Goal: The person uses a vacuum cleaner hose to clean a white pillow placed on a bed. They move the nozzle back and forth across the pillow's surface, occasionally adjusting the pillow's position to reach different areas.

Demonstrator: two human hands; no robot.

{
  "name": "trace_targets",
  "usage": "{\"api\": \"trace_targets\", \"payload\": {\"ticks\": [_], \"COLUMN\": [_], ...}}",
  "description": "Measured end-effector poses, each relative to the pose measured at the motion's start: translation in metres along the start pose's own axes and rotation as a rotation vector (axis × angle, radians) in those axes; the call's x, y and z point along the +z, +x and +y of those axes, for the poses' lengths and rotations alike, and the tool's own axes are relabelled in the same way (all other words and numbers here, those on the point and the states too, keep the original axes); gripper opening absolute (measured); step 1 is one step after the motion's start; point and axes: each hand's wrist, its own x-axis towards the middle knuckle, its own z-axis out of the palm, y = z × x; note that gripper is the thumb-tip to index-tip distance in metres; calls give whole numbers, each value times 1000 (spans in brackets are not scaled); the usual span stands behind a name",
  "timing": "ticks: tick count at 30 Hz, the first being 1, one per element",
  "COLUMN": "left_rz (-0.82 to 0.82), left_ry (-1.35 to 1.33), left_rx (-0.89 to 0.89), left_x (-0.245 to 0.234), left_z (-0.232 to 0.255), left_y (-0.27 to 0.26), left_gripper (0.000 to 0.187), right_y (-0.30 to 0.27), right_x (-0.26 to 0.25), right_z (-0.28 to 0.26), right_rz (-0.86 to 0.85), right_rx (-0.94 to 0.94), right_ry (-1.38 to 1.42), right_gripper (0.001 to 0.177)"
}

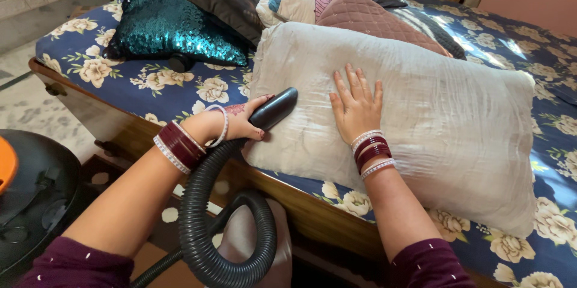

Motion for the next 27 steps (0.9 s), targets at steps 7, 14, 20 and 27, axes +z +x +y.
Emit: {"api": "trace_targets", "payload": {"ticks": [7, 14, 20, 27], "left_rz": [-42, -15, -18, -28], "left_ry": [-64, 98, 96, 122], "left_rx": [-327, -229, -134, -135], "left_x": [0, 8, 16, 23], "left_z": [42, 34, 23, 21], "left_y": [-30, -35, -39, -51], "left_gripper": [106, 108, 105, 104], "right_y": [-1, -1, -2, -2], "right_x": [0, 1, 2, 2], "right_z": [1, 0, 1, 1], "right_rz": [17, 32, 37, 45], "right_rx": [-16, -19, -22, -28], "right_ry": [17, 12, 6, 9], "right_gripper": [50, 50, 50, 50]}}
